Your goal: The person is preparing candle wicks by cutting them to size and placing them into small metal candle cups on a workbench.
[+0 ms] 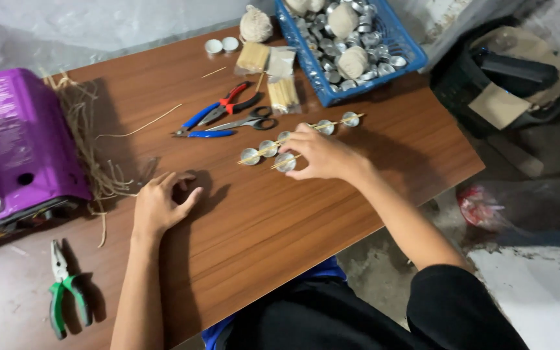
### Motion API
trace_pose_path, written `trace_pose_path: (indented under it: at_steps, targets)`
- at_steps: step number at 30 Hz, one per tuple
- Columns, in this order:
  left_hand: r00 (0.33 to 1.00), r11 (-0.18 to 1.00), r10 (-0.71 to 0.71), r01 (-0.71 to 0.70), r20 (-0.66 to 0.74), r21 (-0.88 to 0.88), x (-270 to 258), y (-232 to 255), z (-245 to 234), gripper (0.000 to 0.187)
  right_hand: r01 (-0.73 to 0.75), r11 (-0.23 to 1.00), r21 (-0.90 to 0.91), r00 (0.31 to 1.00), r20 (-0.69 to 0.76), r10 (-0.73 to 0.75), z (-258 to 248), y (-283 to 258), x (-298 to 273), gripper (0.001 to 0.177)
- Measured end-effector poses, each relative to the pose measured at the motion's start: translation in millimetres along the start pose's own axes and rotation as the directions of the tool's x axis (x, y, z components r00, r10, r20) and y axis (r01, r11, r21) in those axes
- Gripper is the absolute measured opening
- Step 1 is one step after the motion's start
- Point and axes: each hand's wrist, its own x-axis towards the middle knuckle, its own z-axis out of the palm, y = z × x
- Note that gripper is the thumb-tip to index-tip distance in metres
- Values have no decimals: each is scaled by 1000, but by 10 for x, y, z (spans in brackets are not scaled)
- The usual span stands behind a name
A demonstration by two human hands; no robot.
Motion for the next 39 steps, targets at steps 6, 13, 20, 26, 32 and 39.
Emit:
trace_pose_path:
  at_steps: [6, 13, 20, 26, 32, 39]
  targets:
    - [1000, 996, -21, 23, -16, 84, 55, 268, -130, 27, -214, 975, -53, 973, -97, 208, -183, 582, -735, 48]
    - [999, 994, -9, 13, -44, 108, 95, 386, -168, 38, -461, 888, 4, 882, -109, 458, -261, 974, -1274, 49]
    - [996, 999, 31, -28, -81, 44, 96, 356, -149, 30, -651, 746, 141, 737, -118, 665, -146, 1110, -1399, 69]
    - [998, 998, -5, 9, -65, 65, 85, 337, -137, 32, -601, 758, 253, 744, -171, 646, -125, 1012, -1386, 82]
    - [999, 997, -28, 31, -42, 66, 73, 315, -124, 29, -578, 770, 270, 747, -206, 632, -41, 1107, -1440, 86]
    - [998, 993, -50, 55, -41, 104, 85, 383, -162, 33, -541, 796, 271, 768, -227, 599, -131, 985, -1397, 89]
